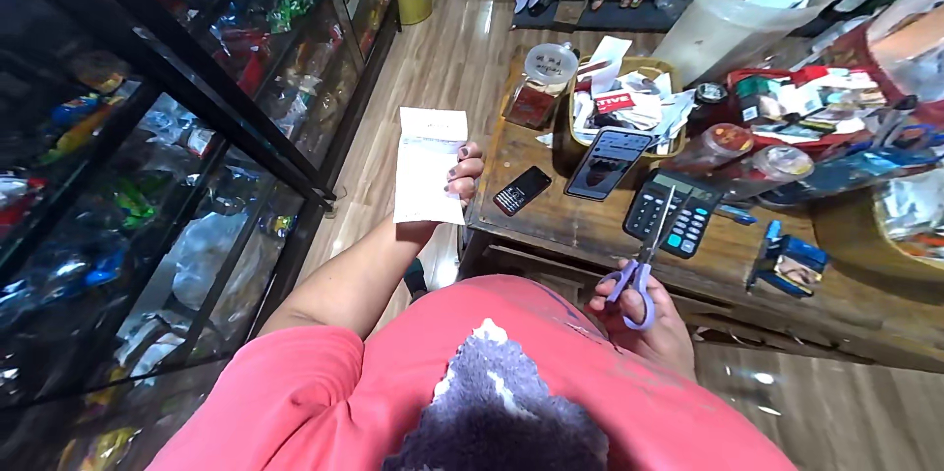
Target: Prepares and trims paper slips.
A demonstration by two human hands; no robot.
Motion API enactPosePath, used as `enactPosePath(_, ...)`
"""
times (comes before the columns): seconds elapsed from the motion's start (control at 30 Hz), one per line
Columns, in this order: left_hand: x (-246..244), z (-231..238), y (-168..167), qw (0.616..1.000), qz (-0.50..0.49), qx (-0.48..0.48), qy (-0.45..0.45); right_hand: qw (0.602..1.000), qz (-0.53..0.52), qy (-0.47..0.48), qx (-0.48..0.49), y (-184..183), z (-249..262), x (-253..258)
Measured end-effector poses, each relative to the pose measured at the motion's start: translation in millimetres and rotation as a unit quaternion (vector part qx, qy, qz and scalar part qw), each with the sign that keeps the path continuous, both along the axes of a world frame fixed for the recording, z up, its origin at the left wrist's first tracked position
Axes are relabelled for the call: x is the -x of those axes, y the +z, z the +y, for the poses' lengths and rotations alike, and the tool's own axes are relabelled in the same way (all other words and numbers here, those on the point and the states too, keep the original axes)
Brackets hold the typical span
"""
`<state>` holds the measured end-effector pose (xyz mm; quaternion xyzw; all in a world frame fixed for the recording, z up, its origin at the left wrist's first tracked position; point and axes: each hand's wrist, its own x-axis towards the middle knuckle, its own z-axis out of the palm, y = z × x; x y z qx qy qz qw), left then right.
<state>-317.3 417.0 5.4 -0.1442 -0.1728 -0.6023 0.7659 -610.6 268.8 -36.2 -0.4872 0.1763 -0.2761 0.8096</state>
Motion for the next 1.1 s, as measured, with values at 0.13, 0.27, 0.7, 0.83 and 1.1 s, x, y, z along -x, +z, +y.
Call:
enactPosePath(0.13, -5.3, -1.4, -1.9, 0.999, -0.033, 0.015, 0.016, 1.000, 0.005, -0.001, 0.008, 1.5, -0.4, -2.0)
enactPosePath(0.27, -14.2, -10.3, -12.4, 0.996, -0.061, 0.058, -0.010, 1.000, 0.008, -0.008, 0.015, 3.3, 0.1, -3.1)
enactPosePath(0.7, 0.1, -8.1, 3.0, 0.983, 0.072, -0.153, 0.073, 0.999, 0.037, -0.033, 0.009, 2.7, -1.5, 2.4)
enactPosePath(0.83, 0.4, -12.0, -2.9, 0.981, 0.088, -0.151, 0.080, 0.998, 0.042, -0.035, 0.007, 1.0, -2.3, 5.9)
enactPosePath(1.1, 3.6, -13.7, -6.3, 0.979, 0.066, -0.170, 0.096, 0.999, 0.025, -0.037, 0.015, -2.6, -2.3, 10.1)
